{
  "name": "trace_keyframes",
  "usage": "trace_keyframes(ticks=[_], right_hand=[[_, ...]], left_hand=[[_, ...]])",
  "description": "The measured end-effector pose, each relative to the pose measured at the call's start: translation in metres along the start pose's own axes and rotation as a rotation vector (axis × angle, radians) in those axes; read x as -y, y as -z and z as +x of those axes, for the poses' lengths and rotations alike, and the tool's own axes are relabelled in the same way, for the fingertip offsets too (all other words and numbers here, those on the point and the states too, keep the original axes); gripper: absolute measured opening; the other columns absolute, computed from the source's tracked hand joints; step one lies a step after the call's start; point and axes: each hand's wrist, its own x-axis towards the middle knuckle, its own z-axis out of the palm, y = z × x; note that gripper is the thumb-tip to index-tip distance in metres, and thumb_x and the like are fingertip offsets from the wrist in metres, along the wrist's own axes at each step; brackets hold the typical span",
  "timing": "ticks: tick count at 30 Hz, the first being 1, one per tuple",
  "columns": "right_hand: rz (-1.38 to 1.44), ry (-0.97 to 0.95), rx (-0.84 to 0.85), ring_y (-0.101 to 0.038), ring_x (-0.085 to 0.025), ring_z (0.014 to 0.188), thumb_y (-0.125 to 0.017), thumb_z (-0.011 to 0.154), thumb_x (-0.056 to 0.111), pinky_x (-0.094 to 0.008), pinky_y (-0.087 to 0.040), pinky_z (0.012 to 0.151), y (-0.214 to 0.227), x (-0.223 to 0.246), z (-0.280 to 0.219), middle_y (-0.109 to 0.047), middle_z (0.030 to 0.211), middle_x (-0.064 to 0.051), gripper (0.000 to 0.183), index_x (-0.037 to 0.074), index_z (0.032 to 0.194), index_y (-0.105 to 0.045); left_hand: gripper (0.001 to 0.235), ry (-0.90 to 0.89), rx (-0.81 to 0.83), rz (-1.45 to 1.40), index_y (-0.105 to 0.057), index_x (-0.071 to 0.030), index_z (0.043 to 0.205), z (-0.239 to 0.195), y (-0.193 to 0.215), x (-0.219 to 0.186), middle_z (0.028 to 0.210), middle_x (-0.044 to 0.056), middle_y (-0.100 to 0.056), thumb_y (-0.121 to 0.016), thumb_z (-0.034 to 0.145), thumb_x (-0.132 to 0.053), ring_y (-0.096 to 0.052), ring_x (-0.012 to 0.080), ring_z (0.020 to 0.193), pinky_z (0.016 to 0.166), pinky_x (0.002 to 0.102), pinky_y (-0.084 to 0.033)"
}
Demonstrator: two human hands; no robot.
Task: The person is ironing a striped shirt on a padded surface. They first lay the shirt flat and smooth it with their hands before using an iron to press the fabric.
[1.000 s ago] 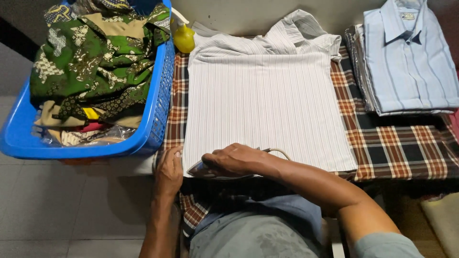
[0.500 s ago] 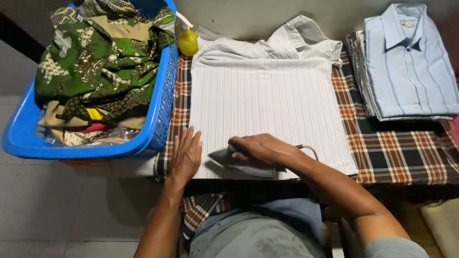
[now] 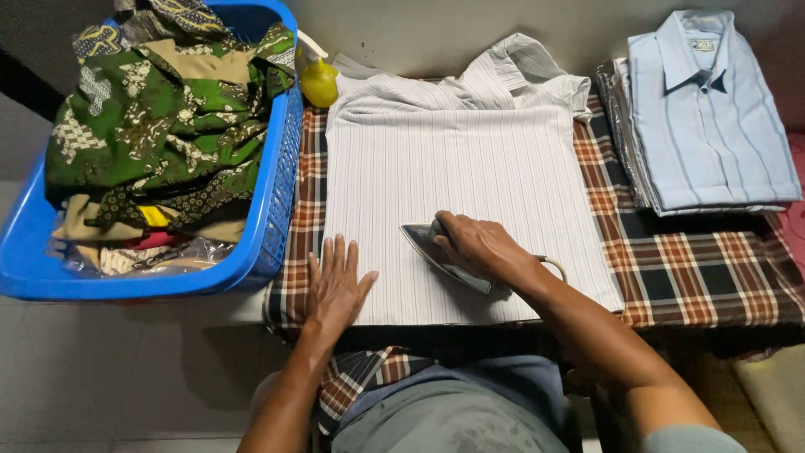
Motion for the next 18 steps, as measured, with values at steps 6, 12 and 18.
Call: trace_keyframes(ticks=[6,12,18], right_hand=[[-0.031,-0.097,-0.145,-0.075,-0.041,0.094,-0.043,0.107,0.035,-0.058,-0.059,0.083,-0.02,-0.04,0.055,-0.07,0.1,-0.019,0.04,0.012,0.14,-0.045],[-0.038,-0.178,-0.217,-0.074,-0.042,0.097,-0.043,0.108,0.034,-0.058,-0.058,0.084,-0.003,-0.055,0.097,-0.07,0.101,-0.021,0.041,0.008,0.139,-0.048],[-0.05,-0.21,-0.267,-0.074,-0.042,0.097,-0.044,0.108,0.036,-0.059,-0.058,0.083,0.013,-0.071,0.148,-0.071,0.1,-0.021,0.041,0.006,0.137,-0.051]], left_hand=[[0.072,-0.087,-0.058,-0.008,-0.033,-0.007,0.159,0.003,0.004,-0.055,0.168,0.021,-0.023,-0.022,0.108,-0.058,-0.017,0.0341,0.157,0.126,0.055,-0.008],[0.07,-0.283,-0.015,-0.06,-0.033,-0.002,0.158,0.007,-0.012,-0.112,0.166,0.024,-0.026,-0.018,0.111,-0.051,-0.02,0.0345,0.156,0.126,0.052,-0.01],[0.077,-0.46,-0.031,-0.139,-0.03,-0.001,0.156,0.019,-0.019,-0.132,0.165,0.027,-0.026,-0.016,0.107,-0.057,-0.017,0.0395,0.156,0.126,0.057,-0.01]])
